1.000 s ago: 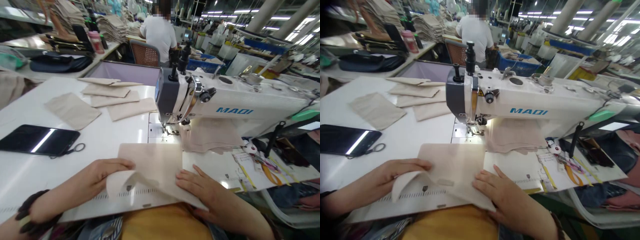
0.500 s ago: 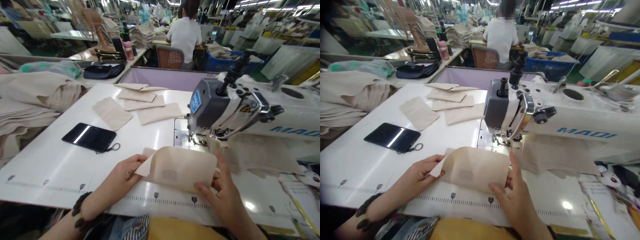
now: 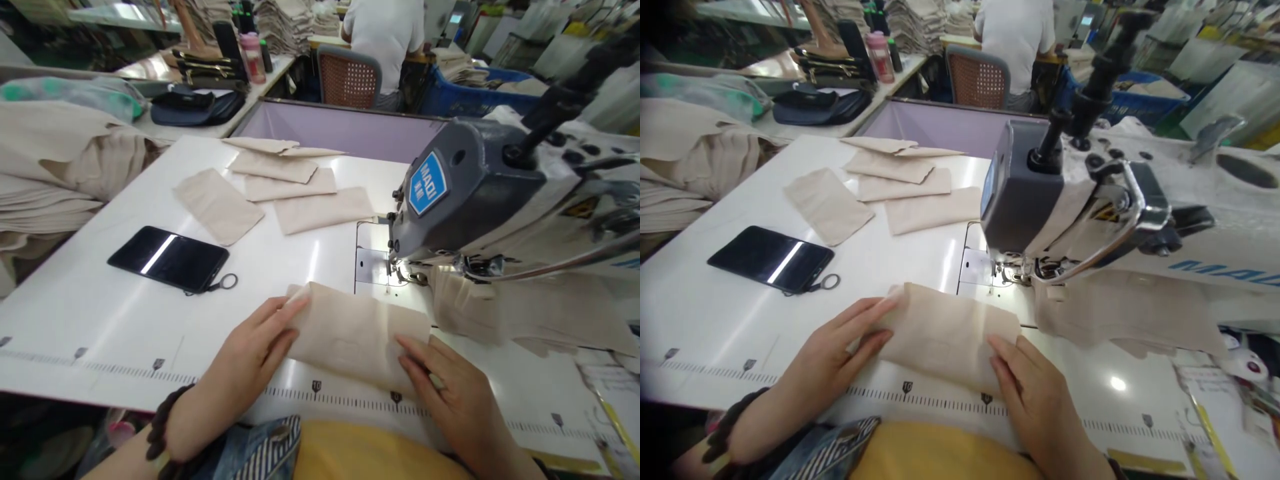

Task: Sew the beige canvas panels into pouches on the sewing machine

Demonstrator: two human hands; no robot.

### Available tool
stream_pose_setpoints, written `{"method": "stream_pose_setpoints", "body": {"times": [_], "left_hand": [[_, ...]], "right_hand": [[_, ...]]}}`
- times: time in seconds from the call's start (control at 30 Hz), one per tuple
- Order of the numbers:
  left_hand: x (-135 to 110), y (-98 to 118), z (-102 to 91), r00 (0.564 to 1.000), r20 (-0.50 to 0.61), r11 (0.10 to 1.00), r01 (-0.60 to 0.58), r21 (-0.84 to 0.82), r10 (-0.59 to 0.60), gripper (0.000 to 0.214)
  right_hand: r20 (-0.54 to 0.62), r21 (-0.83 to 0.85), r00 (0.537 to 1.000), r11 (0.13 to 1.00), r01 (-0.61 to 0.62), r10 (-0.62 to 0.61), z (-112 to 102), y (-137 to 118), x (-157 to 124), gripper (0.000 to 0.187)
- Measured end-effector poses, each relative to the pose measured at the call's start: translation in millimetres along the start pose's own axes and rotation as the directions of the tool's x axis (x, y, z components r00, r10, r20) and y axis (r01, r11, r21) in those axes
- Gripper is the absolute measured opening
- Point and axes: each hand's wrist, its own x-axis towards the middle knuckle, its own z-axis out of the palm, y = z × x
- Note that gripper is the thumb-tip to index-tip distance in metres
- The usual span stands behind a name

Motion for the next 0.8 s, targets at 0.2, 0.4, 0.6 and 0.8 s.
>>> {"method": "stream_pose_setpoints", "body": {"times": [0.2,0.4,0.6,0.8], "left_hand": [[-2,0,-5.1,0.993,0.115,0.999,0.039,-0.022,-0.036,0.028],[-9,2,-6.4,0.972,0.160,0.983,0.181,-0.033,-0.174,0.032],[-12,4,-6.3,0.967,0.155,0.976,0.211,-0.049,-0.201,0.028],[-15,3,-6.2,0.970,0.147,0.977,0.204,-0.065,-0.193,0.028]], "right_hand": [[-0.021,-0.006,0.999,0.999,-0.041,0.041,2,-5,4,0.022],[0.010,-0.041,0.998,0.997,-0.064,0.064,1,-6,5,0.023],[0.006,-0.066,1.000,0.998,-0.009,0.009,0,-7,7,0.024],[-0.015,-0.152,0.998,0.987,0.060,-0.063,0,-5,6,0.027]]}}
